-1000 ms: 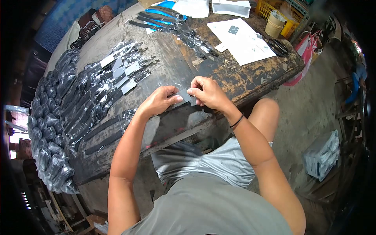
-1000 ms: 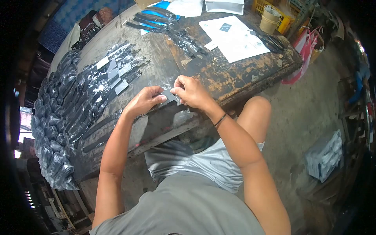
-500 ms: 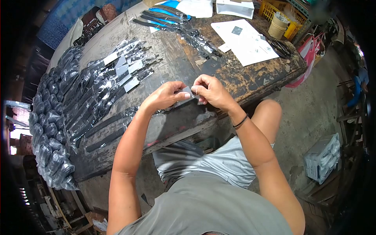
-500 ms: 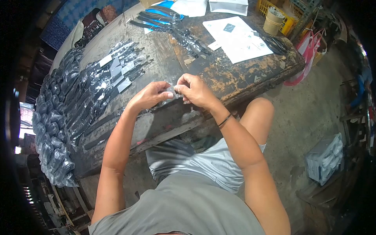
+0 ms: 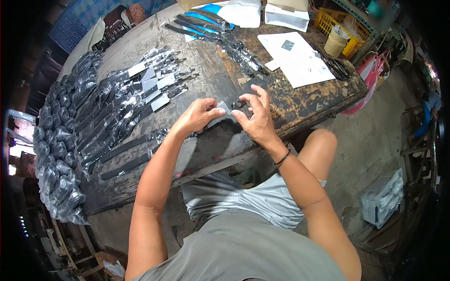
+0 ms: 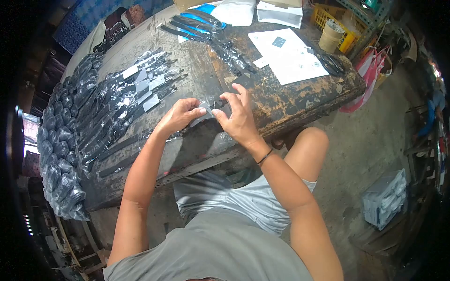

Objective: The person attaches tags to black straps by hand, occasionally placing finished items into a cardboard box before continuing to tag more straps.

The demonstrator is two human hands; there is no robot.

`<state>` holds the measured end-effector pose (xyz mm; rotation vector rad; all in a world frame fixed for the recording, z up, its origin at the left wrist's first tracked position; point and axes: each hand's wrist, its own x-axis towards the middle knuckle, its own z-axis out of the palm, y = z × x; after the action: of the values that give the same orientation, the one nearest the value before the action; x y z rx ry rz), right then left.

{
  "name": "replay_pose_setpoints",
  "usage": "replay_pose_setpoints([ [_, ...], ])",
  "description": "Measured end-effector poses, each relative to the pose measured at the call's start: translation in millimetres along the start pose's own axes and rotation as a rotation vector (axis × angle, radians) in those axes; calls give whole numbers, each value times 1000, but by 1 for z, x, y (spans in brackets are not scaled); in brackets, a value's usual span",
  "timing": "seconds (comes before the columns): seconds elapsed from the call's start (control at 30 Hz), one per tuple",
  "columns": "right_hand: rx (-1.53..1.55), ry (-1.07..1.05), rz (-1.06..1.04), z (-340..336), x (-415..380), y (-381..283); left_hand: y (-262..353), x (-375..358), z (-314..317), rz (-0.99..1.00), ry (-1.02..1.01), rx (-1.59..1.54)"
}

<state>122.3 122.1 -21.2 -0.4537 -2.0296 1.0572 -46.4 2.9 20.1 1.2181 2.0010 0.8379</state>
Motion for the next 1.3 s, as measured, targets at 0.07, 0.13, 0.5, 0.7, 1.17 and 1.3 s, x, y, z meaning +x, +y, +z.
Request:
replay_pose_setpoints([
  [0.07, -32, 36, -37, 6, -2, 3, -2, 0, 0, 8, 7, 2],
  [0.13, -64, 73, -75, 9, -2, 4, -4, 1, 1, 17, 15, 5],
  [0.5, -68, -28, -104, 15, 1, 5, -10, -1, 4, 55, 35, 28],
  [0.7, -371, -252, -255, -6, 10, -9, -2, -8, 3, 41, 35, 72],
  [1.17, -448, -288, -348, -11, 15, -14, 16, -13, 7, 52, 1, 96],
  [1.3, -419, -253, -429, -8, 16, -13, 9, -9, 10, 106, 3, -62],
])
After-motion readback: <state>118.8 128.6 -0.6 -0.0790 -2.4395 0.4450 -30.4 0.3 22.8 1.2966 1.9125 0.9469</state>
